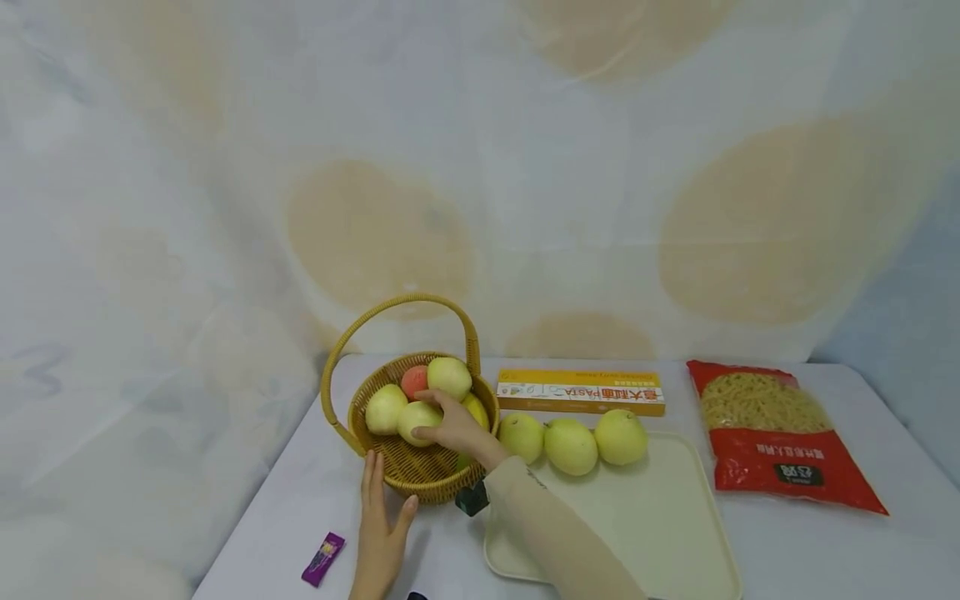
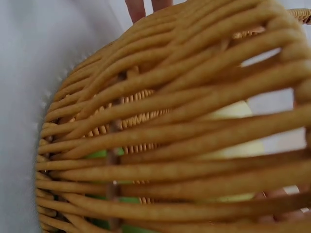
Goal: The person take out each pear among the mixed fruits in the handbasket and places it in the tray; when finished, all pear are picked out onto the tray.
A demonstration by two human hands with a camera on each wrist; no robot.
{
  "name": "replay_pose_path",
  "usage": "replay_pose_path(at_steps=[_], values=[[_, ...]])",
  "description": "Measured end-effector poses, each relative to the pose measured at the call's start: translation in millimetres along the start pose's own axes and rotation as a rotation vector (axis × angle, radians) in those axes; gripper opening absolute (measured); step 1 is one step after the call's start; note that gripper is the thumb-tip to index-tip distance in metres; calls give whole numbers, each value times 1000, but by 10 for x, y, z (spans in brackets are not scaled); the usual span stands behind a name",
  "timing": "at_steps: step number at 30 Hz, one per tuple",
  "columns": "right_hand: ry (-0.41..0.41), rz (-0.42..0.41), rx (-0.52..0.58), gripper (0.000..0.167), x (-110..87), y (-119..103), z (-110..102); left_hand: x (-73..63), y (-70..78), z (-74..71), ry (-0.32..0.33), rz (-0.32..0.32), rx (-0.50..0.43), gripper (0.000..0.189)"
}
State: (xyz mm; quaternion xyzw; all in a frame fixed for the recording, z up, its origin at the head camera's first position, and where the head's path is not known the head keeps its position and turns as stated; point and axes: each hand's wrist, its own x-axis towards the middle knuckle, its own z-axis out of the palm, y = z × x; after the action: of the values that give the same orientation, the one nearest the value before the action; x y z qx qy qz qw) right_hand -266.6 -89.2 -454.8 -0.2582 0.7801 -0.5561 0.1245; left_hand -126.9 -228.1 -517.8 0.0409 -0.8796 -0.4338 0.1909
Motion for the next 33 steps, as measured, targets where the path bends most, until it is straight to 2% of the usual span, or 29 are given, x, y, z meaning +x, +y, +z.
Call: replay_pose_path(at_steps=[6,13,16,22,27,33], values=[[-48,7,-65,61,36,-5,59,4,-25,-25,9,16,0,81],[-132,-13,-271,67,83,51,243,-23,-54,7,14,17,2,81],[-165,-12,-317,67,84,70,276,-25,-53,27,15,36,7,80],[-159,-29,-266,66,73,49,261,-7,-37,20,27,44,1,80],[-119,-14,-150,68,36,20,249,-16,-56,17,3,19,6,83],[19,-41,-2,66,13,-56,223,-6,-58,2,0,15,11,82]])
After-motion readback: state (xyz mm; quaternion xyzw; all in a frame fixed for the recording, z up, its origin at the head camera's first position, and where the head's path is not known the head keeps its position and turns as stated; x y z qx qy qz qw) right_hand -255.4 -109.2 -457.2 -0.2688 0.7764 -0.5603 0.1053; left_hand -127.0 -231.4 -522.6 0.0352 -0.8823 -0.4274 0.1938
